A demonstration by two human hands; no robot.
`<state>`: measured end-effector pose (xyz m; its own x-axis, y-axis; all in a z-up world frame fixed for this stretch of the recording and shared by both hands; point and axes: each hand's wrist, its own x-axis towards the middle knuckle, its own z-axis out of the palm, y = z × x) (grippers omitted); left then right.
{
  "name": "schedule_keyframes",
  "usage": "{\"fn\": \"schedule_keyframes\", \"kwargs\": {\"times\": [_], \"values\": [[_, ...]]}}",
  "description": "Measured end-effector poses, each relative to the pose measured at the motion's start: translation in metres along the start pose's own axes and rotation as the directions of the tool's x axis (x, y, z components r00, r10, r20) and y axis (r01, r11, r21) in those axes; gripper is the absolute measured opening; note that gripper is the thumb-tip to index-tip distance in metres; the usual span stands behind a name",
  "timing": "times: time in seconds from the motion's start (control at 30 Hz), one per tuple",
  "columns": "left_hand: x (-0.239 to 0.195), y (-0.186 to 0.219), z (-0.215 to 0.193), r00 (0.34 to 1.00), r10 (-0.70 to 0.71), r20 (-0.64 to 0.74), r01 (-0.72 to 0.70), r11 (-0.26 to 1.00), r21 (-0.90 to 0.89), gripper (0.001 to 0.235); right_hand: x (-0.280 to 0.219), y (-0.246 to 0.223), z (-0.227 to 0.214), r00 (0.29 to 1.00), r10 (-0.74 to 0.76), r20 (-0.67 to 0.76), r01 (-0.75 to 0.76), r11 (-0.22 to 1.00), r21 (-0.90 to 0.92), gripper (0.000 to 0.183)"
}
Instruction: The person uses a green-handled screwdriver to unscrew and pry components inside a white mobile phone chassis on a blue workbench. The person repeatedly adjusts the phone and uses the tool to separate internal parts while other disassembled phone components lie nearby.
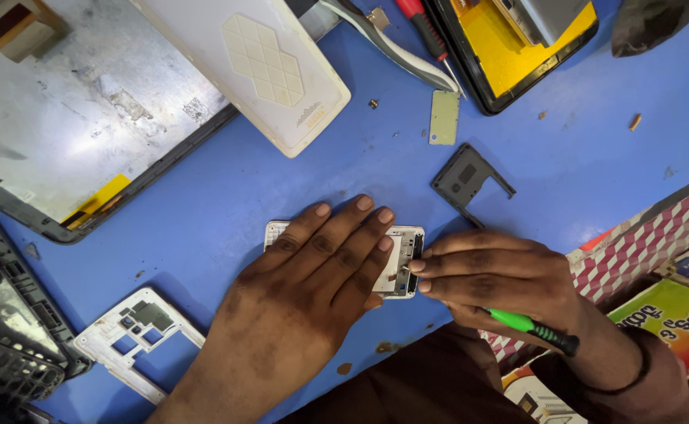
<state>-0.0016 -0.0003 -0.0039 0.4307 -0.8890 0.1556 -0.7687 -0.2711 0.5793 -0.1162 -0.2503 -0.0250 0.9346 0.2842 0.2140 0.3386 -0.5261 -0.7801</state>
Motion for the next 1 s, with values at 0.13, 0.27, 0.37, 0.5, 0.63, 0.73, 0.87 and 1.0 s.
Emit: {"fn": "schedule_keyframes", "kwargs": {"times": [0.13, 0.27, 0.37, 0.5, 0.63, 0.73, 0.87, 1.0], "values": [[0.001, -0.001, 0.000, 1.000, -0.001, 0.005, 0.001, 1.000, -0.007, 0.044, 0.003, 0.000, -0.002, 1.000, -0.027, 0.006, 0.027, 1.000, 0.009, 0.023], [0.003, -0.001, 0.000, 1.000, 0.002, 0.004, -0.002, 1.000, 0.002, 0.043, 0.005, 0.000, -0.003, 0.999, -0.033, 0.007, 0.032, 0.999, 0.033, 0.022], [0.004, -0.001, 0.000, 1.000, -0.002, 0.004, 0.002, 1.000, 0.003, 0.042, 0.005, 0.002, -0.005, 0.999, -0.043, 0.012, 0.042, 0.998, 0.055, 0.022], [0.004, 0.000, 0.000, 1.000, -0.018, 0.006, 0.018, 1.000, -0.003, 0.040, 0.006, 0.005, -0.007, 0.998, -0.054, 0.034, 0.051, 0.994, 0.092, 0.026], [0.005, 0.001, 0.000, 1.000, -0.022, 0.007, 0.022, 1.000, -0.007, 0.040, 0.007, 0.005, -0.009, 0.997, -0.066, 0.039, 0.063, 0.996, 0.064, 0.023], [0.006, 0.001, -0.001, 1.000, -0.019, 0.014, 0.019, 1.000, -0.004, 0.041, 0.005, 0.005, -0.007, 0.997, -0.066, 0.025, 0.065, 0.996, 0.066, 0.021], [0.005, 0.002, -0.001, 0.999, -0.015, 0.029, 0.015, 1.000, -0.003, 0.042, -0.001, 0.005, -0.005, 1.000, -0.028, 0.015, 0.027, 0.997, 0.072, 0.020], [0.005, 0.000, -0.001, 1.000, 0.003, 0.022, -0.003, 1.000, -0.008, 0.043, -0.005, 0.000, -0.004, 0.988, 0.125, -0.088, -0.114, 0.986, 0.122, 0.029]]}}
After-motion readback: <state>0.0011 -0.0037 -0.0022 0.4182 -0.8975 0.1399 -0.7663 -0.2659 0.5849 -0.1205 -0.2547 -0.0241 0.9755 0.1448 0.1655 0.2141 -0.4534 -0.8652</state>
